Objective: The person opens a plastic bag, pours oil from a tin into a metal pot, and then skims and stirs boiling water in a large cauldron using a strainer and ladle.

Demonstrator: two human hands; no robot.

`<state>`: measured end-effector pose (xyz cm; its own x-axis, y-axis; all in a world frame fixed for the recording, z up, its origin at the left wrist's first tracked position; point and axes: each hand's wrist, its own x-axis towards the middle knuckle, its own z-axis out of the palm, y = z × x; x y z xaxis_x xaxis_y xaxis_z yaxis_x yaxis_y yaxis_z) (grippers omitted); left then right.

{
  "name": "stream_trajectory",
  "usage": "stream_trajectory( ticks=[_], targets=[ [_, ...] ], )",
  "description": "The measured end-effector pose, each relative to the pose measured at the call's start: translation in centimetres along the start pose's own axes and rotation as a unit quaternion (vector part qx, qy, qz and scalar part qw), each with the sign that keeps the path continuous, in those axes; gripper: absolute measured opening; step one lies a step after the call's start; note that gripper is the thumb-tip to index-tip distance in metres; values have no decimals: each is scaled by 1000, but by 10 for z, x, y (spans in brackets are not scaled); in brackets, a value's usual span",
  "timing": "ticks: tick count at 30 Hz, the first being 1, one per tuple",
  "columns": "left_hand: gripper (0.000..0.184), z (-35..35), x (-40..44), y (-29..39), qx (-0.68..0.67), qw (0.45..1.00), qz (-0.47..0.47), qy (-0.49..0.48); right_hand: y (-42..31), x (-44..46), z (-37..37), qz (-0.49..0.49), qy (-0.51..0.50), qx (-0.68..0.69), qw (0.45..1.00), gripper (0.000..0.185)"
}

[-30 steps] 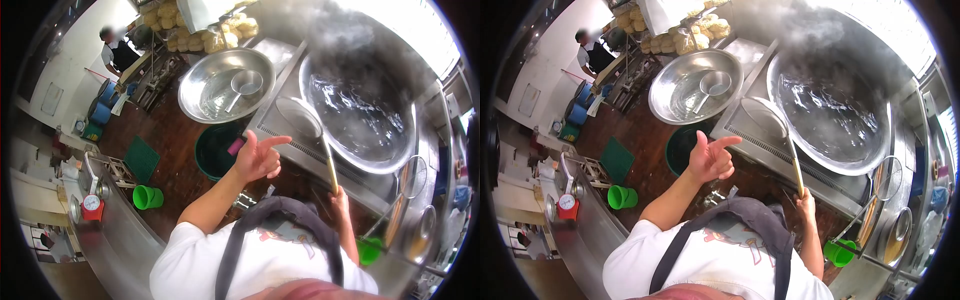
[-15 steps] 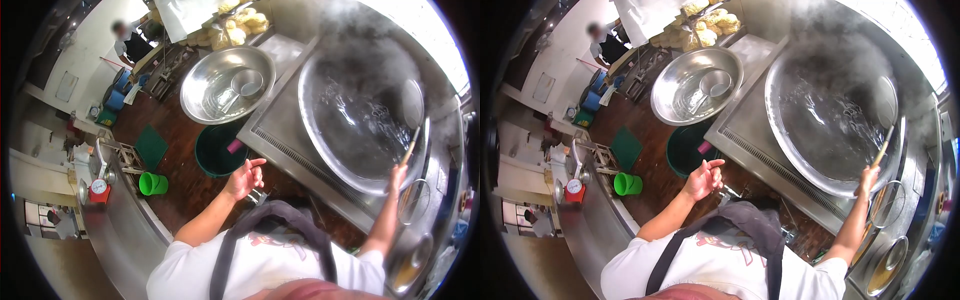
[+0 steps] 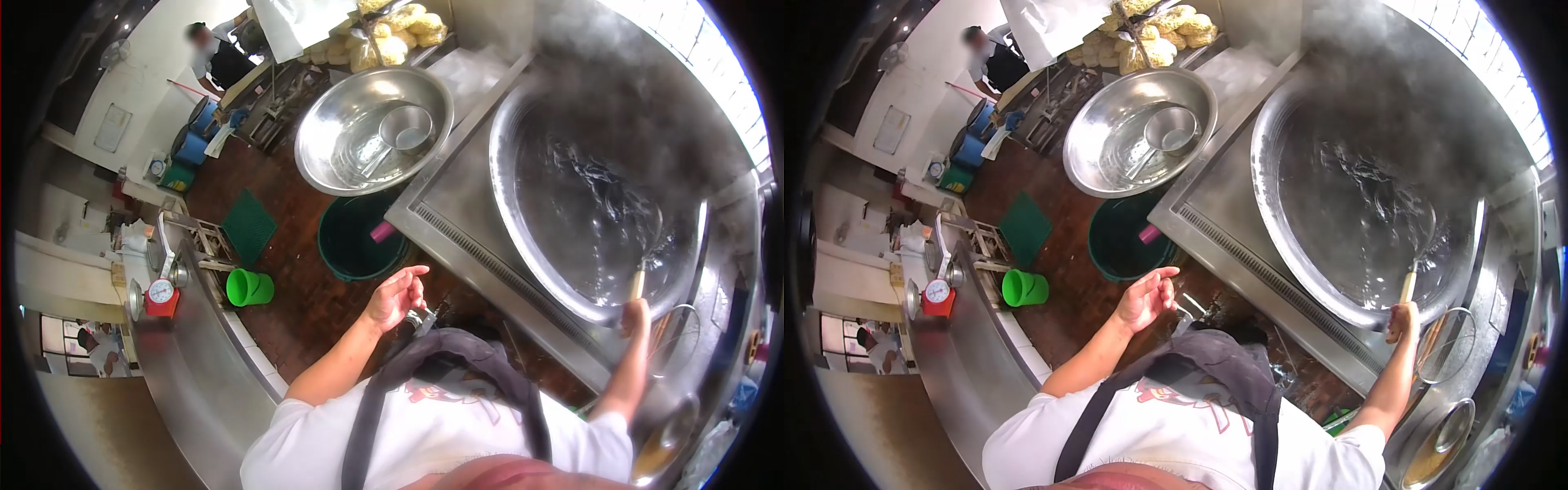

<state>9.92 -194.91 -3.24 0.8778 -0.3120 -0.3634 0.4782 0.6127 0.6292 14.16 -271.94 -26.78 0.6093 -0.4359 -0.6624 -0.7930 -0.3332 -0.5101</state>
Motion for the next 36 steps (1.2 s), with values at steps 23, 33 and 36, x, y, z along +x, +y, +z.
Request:
stream_trajectory(
  ticks=[23, 33, 36],
  targets=[
    [99, -65, -77, 121, 573, 685, 418, 165, -146, -344, 247, -51, -158, 263, 951, 13],
    [99, -104, -97, 205, 180, 922, 344, 2, -157, -425, 289, -107, -125, 288, 943, 22],
    [99, -104, -100, 203, 188, 923, 335, -4, -161, -442, 298, -129, -137, 273, 943, 22]
  ],
)
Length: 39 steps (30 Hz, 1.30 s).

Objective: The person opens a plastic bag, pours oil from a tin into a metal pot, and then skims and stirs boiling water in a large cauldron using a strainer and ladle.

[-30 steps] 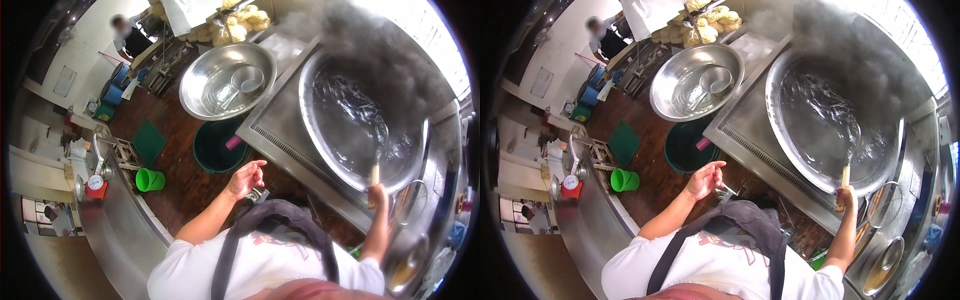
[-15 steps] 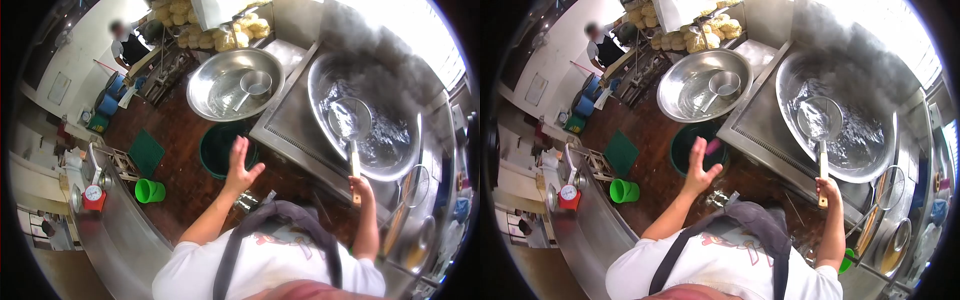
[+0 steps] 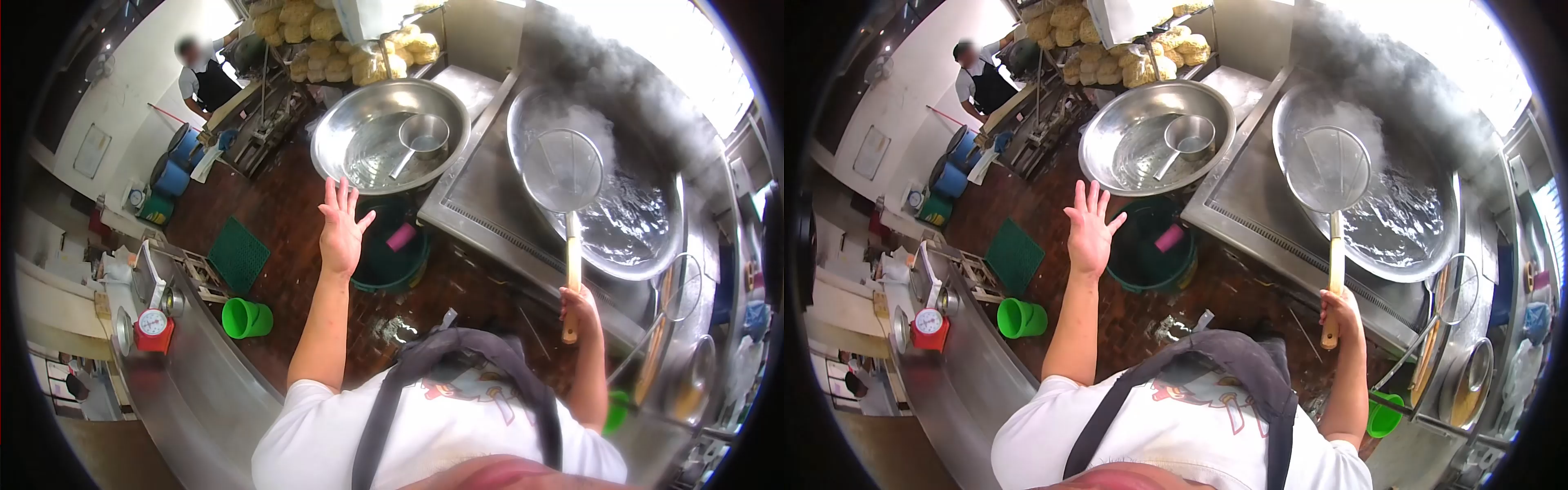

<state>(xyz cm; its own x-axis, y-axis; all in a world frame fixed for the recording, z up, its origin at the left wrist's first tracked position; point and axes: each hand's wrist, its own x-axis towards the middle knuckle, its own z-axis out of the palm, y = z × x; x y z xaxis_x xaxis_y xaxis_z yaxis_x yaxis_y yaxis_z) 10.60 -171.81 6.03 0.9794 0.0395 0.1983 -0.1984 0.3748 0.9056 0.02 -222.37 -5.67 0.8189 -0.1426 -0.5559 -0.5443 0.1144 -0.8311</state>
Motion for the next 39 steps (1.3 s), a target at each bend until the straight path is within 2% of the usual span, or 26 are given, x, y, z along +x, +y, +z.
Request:
stream_trajectory(
  ticks=[7, 16, 19, 22, 23, 25, 27, 28, 29, 30, 31, 32, 33, 35, 39],
  targets=[
    [101, 0, 1, 7, -4, 1000, 6, -12, 6, -12, 43, 6, 8, -20, 1000, 18],
    [98, -4, -2, 9, 5, 1000, 9, -3, -1, -18, 53, -19, 21, -90, 996, 16],
    [97, -1, -2, 8, 5, 1000, 8, -7, -10, -30, 63, -29, 76, -158, 984, 18],
    [97, 2, 1, 6, 11, 1000, 15, -4, 1, -26, 60, -98, 131, -266, 950, 23],
    [97, 4, 2, 5, 14, 1000, 20, 2, 15, -19, 57, -155, 178, -341, 910, 24],
    [96, 7, 5, 3, 31, 998, 51, 23, 55, 3, 50, -263, 269, -474, 796, 27],
    [95, 10, 8, -3, 56, 992, 100, 47, 83, 19, 38, -206, 240, -490, 812, 31],
    [94, 11, 11, -5, 121, 980, 131, 91, 95, 24, 30, -200, 227, -511, 804, 30],
    [93, 13, 14, -2, 244, 948, 165, 118, 107, 31, 24, -200, 206, -534, 795, 30],
    [95, 16, 13, 1, 179, 963, 152, 135, 112, 40, 15, -109, 129, -476, 863, 34],
    [98, 21, 14, 8, 114, 973, 140, 146, 113, 34, 23, -202, 165, -510, 820, 35],
    [99, 22, 18, 19, -74, 987, 64, 128, 108, 36, 28, -213, 168, -516, 812, 34],
    [100, 25, 21, 27, -164, 980, 12, 113, 107, 30, 24, -214, 180, -523, 806, 34],
    [100, 35, 21, 26, -5, 991, 89, 102, 105, 27, 14, -205, 183, -534, 799, 32],
    [96, 38, 21, 22, -32, 993, 83, 76, 99, 42, 16, -202, 185, -526, 805, 26]
  ],
)
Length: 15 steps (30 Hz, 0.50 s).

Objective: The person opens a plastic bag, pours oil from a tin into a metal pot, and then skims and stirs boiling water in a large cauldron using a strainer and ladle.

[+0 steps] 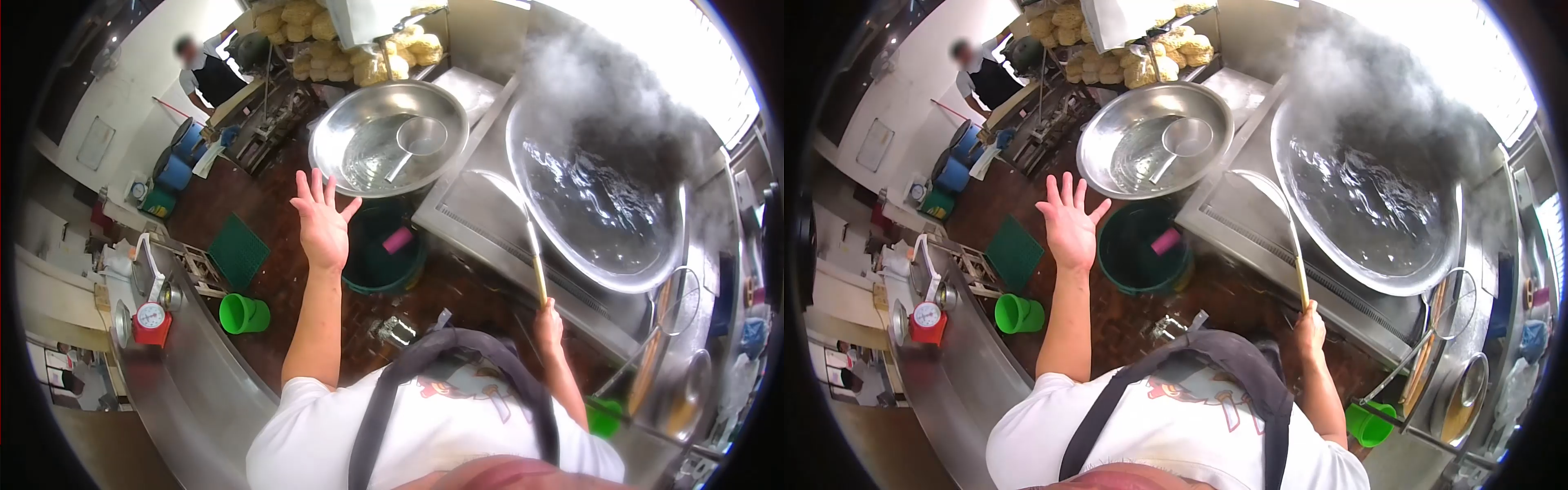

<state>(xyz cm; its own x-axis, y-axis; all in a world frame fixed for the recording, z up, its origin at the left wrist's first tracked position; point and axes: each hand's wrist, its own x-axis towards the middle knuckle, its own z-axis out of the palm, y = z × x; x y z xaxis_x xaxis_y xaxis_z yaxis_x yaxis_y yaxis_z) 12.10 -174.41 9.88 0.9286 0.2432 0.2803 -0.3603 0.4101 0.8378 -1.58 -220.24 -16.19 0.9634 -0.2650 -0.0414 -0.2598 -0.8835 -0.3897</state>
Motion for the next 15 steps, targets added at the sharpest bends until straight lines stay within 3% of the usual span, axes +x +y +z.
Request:
stream_trajectory(
  ticks=[15],
  targets=[
    [94, -7, 2, -9, 4, 1000, -8, 20, -5, -3, -5, 56, -38, 32, 997, 23]
  ],
)
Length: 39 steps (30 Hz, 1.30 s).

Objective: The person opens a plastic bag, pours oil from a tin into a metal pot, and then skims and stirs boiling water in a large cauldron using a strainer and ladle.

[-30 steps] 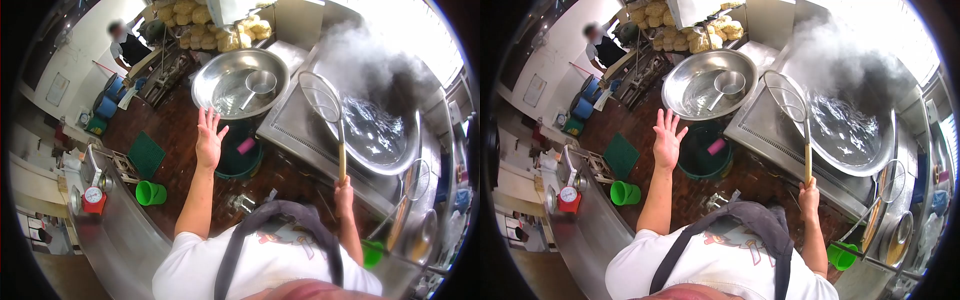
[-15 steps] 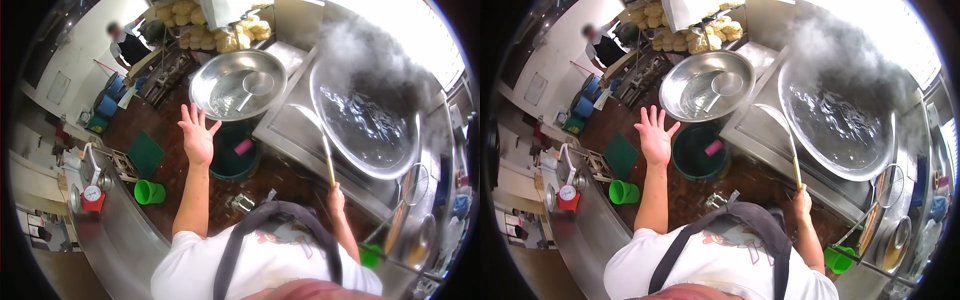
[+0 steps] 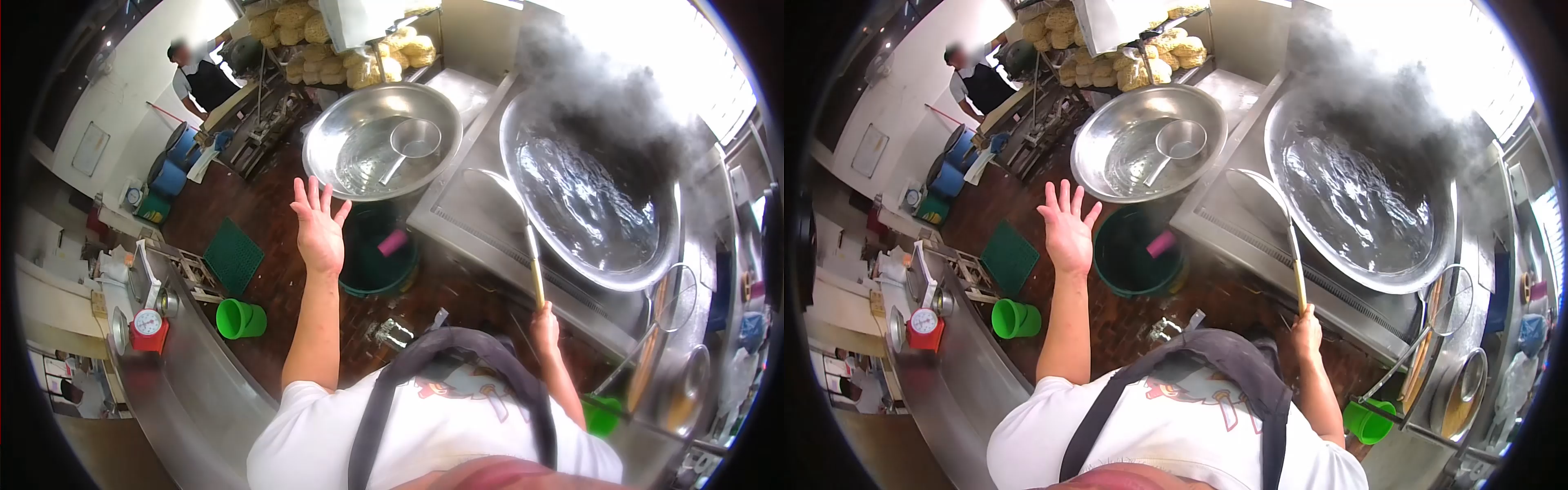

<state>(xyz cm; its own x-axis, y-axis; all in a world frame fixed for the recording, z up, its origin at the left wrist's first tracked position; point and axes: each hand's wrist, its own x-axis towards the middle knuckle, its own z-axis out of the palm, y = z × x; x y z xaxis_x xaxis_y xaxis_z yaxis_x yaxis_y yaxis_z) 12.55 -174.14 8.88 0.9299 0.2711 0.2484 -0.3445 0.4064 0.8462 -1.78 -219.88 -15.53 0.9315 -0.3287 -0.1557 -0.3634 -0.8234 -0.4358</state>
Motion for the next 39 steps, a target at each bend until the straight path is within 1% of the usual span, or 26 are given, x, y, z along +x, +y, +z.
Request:
stream_trajectory(
  ticks=[4, 10, 13, 16, 20, 23, 24, 27, 28, 30, 33, 34, 36, 37, 39],
  targets=[
    [94, -6, 0, 2, -1, 1000, 6, 2, -2, -2, -1, 32, -35, -9, 999, 29],
    [93, -25, -2, 6, -4, 1000, 5, 12, -1, -6, 11, 24, 1, -33, 999, 40],
    [93, -37, -5, 9, -4, 1000, 7, 22, -9, -10, 15, 11, 40, -40, 998, 30],
    [92, -53, -7, 12, -5, 1000, 5, 27, -26, -13, 8, 77, -16, -24, 997, 39],
    [91, -71, -9, 18, 0, 1000, -7, 29, -36, -19, 16, 92, -1, -31, 995, 35],
    [91, -84, -5, 18, 7, 1000, -16, 23, -48, -23, 17, 75, 20, -9, 997, 31],
    [90, -86, -3, 16, 9, 1000, -19, 20, -51, -23, 14, 96, 1, 40, 995, 33],
    [91, -85, 4, 7, 10, 999, -37, 11, -50, -25, 8, 50, 11, 101, 994, 32],
    [91, -81, 6, 4, 11, 999, -42, 9, -59, -28, -3, 55, 10, 148, 987, 30],
    [92, -68, 7, -5, 13, 999, -52, 6, -83, -32, -27, 67, 9, 243, 968, 25],
    [93, -44, 12, -26, 20, 998, -64, -5, -50, 7, -30, 121, 16, 388, 914, 19],
    [95, -33, 13, -34, 20, 998, -64, -9, -53, 21, -50, 105, 45, 393, 912, 16],
    [95, -13, 15, -49, 21, 997, -73, -4, -36, 56, -82, 115, 111, 417, 895, 18],
    [95, -1, 16, -56, 23, 997, -79, -1, 5, 88, -86, 109, 132, 390, 905, 19],
    [92, 24, 17, -70, 36, 995, -88, -1, 28, 122, -142, 144, 178, 366, 902, 20]
  ],
)
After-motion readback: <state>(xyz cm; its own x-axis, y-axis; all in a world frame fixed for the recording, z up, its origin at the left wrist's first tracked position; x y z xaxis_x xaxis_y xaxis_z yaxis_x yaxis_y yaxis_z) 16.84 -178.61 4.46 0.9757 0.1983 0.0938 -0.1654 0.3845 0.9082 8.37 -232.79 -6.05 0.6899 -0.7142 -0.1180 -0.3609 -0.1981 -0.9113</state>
